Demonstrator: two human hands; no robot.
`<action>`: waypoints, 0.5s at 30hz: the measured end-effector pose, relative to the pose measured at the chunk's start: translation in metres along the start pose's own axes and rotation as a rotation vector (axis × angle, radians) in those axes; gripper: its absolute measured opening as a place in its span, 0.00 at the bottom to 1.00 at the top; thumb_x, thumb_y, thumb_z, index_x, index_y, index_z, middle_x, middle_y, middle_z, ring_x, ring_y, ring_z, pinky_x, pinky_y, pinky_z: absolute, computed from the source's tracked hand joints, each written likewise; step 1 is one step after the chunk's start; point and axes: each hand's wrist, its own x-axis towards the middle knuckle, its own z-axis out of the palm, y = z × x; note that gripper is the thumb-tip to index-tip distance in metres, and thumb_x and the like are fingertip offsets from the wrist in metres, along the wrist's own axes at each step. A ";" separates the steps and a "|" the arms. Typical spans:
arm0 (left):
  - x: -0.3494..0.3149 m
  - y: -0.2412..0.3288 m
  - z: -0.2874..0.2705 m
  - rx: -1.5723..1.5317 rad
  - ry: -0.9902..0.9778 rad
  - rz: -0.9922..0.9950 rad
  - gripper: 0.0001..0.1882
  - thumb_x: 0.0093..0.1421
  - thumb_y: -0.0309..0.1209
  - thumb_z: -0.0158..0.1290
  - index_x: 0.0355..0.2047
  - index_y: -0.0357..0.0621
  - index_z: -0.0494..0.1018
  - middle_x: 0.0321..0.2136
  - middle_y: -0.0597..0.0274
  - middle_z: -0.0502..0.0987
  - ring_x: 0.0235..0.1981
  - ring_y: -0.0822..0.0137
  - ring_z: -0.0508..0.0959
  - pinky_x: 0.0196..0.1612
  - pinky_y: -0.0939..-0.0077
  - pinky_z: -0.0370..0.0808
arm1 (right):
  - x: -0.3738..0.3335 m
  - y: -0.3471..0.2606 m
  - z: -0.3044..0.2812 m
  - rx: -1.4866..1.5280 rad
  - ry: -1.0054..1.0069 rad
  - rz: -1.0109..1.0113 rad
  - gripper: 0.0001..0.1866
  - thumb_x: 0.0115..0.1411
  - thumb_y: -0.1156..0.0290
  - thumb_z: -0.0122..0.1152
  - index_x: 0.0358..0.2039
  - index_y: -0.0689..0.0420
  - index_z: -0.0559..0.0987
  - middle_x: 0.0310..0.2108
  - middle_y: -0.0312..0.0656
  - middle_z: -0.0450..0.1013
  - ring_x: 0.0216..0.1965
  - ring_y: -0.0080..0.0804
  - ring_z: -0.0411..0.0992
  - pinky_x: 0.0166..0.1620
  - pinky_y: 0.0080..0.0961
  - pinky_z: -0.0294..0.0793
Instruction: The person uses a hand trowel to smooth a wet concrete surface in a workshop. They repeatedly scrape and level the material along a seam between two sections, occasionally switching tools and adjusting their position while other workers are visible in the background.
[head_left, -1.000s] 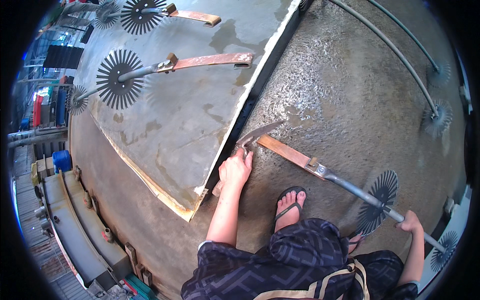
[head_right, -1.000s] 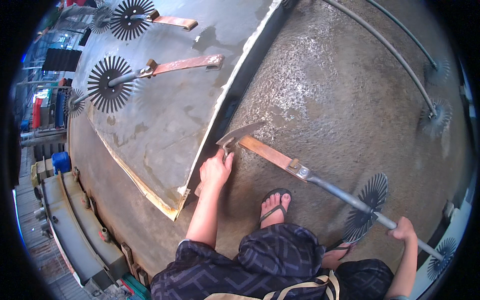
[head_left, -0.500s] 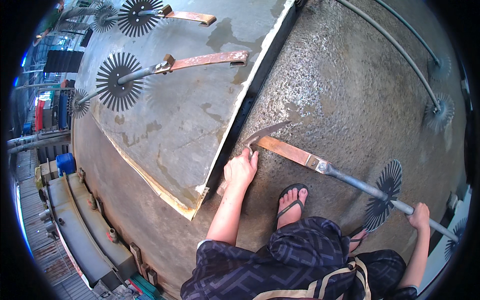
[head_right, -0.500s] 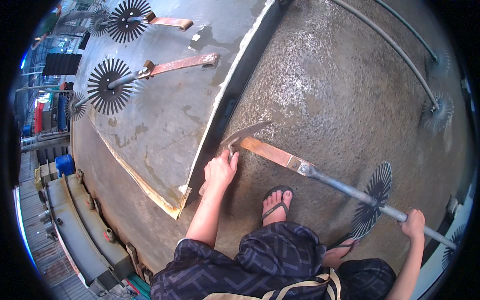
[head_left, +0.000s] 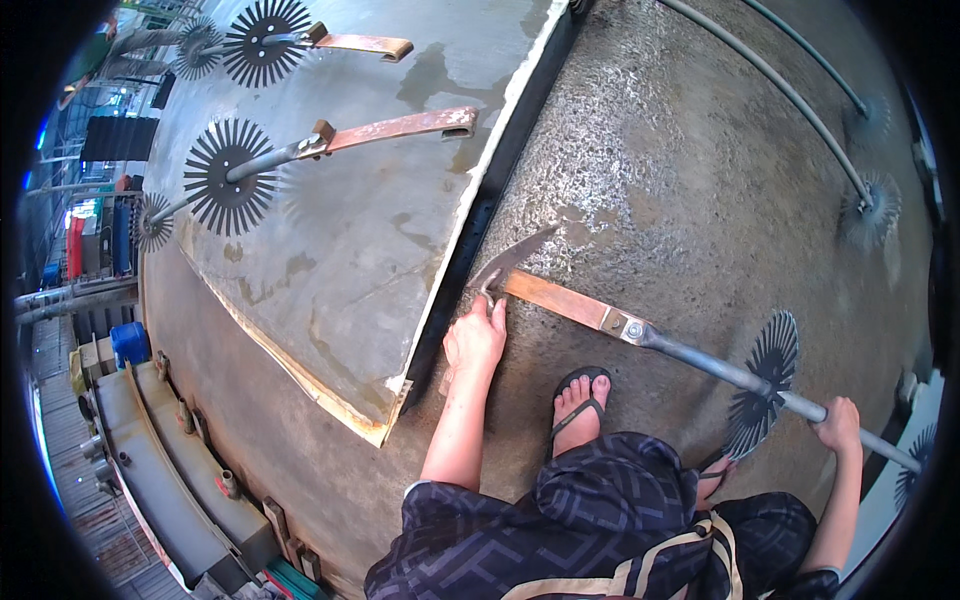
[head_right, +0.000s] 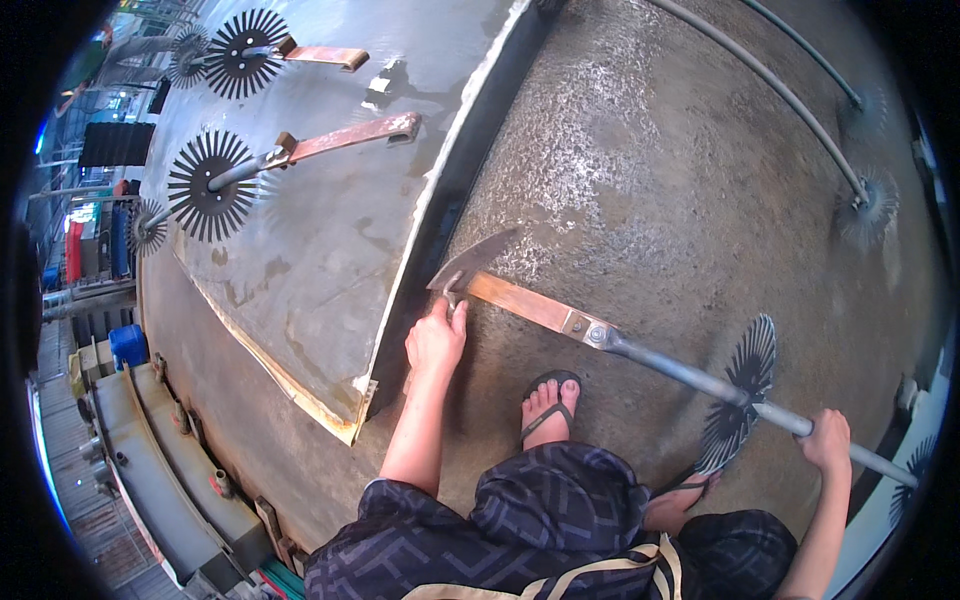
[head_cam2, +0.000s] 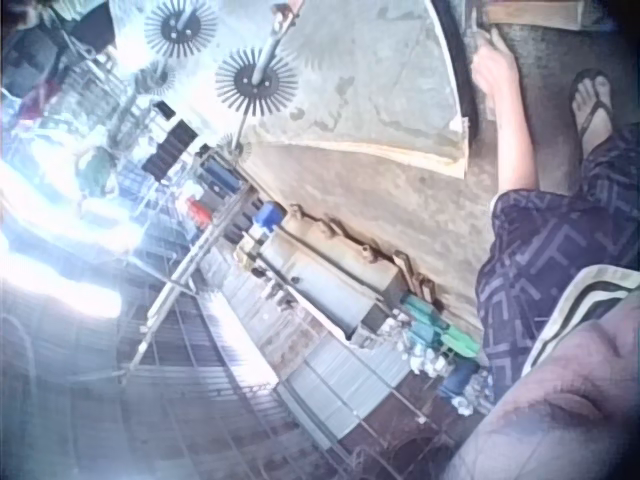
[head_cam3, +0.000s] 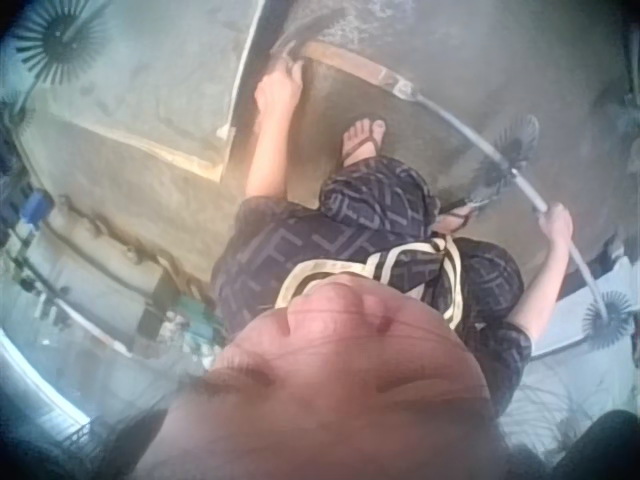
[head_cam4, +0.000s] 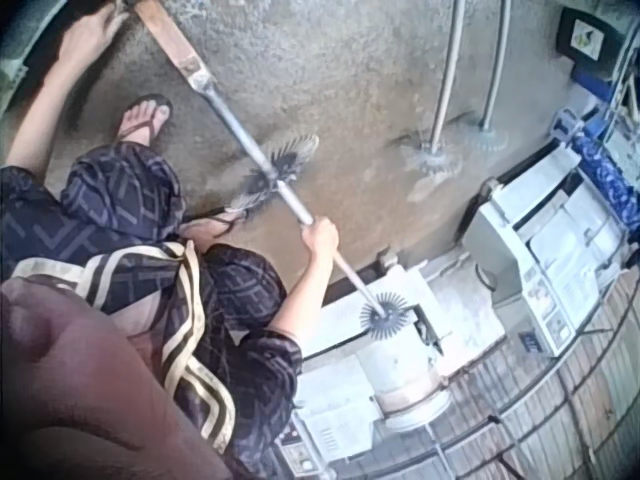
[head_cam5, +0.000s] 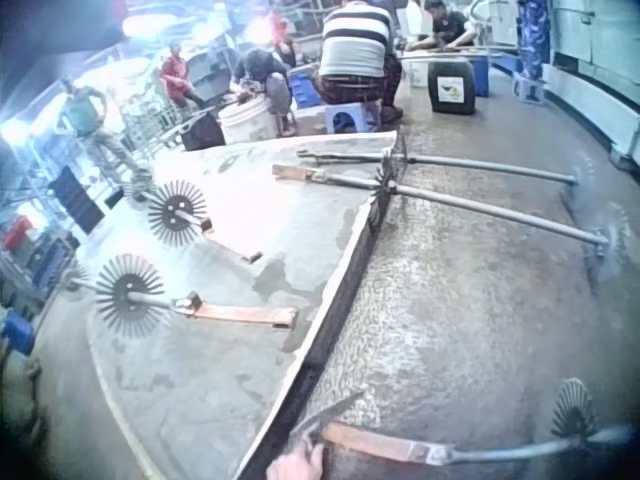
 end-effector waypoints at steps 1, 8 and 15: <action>-0.002 0.002 -0.001 -0.007 0.000 -0.003 0.20 0.60 0.50 0.46 0.38 0.47 0.73 0.25 0.44 0.78 0.31 0.44 0.79 0.36 0.52 0.75 | -0.001 -0.001 0.000 0.002 0.000 0.004 0.09 0.36 0.68 0.63 0.19 0.60 0.81 0.25 0.55 0.74 0.34 0.52 0.73 0.43 0.41 0.72; -0.019 0.011 0.002 -0.003 -0.017 0.023 0.20 0.60 0.49 0.46 0.37 0.45 0.73 0.23 0.43 0.78 0.29 0.42 0.79 0.35 0.49 0.75 | -0.007 -0.003 -0.005 -0.026 0.044 -0.006 0.09 0.37 0.67 0.64 0.20 0.58 0.81 0.25 0.54 0.75 0.34 0.51 0.73 0.42 0.41 0.72; -0.014 0.002 -0.008 -0.006 -0.086 0.100 0.21 0.61 0.50 0.45 0.39 0.46 0.74 0.24 0.41 0.77 0.30 0.42 0.79 0.36 0.49 0.75 | -0.005 0.002 -0.004 -0.033 0.060 0.020 0.09 0.37 0.66 0.66 0.20 0.57 0.81 0.26 0.52 0.75 0.35 0.49 0.73 0.44 0.40 0.71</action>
